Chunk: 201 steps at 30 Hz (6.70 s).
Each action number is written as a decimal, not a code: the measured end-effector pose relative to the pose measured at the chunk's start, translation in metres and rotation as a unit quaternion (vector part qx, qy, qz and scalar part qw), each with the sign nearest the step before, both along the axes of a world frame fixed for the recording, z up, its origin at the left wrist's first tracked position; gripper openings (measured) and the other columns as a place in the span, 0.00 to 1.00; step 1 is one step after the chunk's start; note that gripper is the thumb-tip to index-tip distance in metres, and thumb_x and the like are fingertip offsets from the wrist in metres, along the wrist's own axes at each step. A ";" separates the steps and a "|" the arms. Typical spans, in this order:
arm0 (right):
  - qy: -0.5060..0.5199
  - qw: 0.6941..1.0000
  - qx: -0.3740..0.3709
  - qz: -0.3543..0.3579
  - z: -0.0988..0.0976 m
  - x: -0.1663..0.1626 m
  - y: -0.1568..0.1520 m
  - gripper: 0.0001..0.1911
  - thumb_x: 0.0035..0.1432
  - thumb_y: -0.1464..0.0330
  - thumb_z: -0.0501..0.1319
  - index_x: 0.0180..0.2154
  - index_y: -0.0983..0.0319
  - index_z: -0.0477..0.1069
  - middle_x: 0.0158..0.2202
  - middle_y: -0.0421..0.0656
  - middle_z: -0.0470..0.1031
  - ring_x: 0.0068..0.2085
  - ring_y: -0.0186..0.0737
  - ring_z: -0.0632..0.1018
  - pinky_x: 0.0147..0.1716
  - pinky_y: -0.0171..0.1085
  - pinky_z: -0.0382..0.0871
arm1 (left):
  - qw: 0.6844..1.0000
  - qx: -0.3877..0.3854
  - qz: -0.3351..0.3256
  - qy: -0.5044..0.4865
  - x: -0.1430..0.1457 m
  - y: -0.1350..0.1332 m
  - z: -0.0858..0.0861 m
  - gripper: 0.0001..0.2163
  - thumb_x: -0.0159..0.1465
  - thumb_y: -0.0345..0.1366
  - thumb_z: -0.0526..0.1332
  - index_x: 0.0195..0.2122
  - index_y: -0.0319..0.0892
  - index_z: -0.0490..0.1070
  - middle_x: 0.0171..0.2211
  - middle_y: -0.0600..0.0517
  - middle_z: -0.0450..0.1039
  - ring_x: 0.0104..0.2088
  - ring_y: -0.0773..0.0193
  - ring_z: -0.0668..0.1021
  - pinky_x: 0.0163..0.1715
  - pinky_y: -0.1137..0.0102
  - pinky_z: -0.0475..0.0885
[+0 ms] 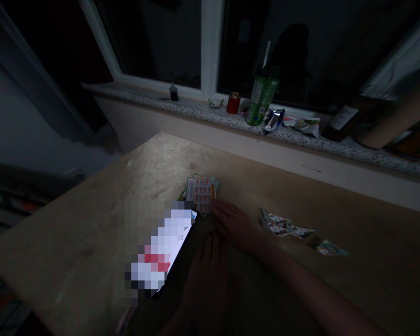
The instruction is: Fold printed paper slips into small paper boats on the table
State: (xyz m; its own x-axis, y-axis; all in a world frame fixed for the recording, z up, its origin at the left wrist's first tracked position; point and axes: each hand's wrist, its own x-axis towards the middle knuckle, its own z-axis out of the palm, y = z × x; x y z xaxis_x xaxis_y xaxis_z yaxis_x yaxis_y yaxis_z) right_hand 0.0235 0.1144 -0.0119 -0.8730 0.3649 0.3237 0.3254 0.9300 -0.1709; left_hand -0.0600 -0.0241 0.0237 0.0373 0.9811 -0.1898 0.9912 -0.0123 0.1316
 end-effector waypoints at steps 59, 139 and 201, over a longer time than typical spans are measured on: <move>0.019 0.999 0.024 -0.016 0.001 0.146 -0.089 0.16 0.64 0.72 0.52 0.53 0.62 0.66 0.50 0.49 0.73 0.54 0.42 0.71 0.54 0.46 0.66 | 0.956 0.091 -0.259 -0.104 0.021 -0.002 -0.011 0.27 0.65 0.38 0.54 0.64 0.38 0.47 0.65 0.46 0.47 0.64 0.58 0.52 0.61 0.62 0.49; 0.049 0.964 0.129 -0.228 -0.002 0.107 -0.001 0.08 0.60 0.64 0.59 0.35 0.61 0.75 0.33 0.43 0.77 0.40 0.42 0.71 0.50 0.46 0.55 | 0.907 -0.038 -0.399 -0.132 0.043 0.001 -0.017 0.35 0.56 0.29 0.56 0.65 0.45 0.44 0.67 0.52 0.38 0.65 0.55 0.47 0.62 0.55 0.44; 0.124 0.951 -0.138 -0.247 -0.002 0.168 -0.102 0.21 0.56 0.66 0.62 0.51 0.60 0.65 0.46 0.50 0.69 0.47 0.48 0.70 0.46 0.47 0.67 | 0.933 0.115 -0.200 -0.275 0.049 0.036 -0.030 0.14 0.62 0.35 0.58 0.49 0.44 0.66 0.53 0.48 0.66 0.53 0.56 0.67 0.54 0.59 0.61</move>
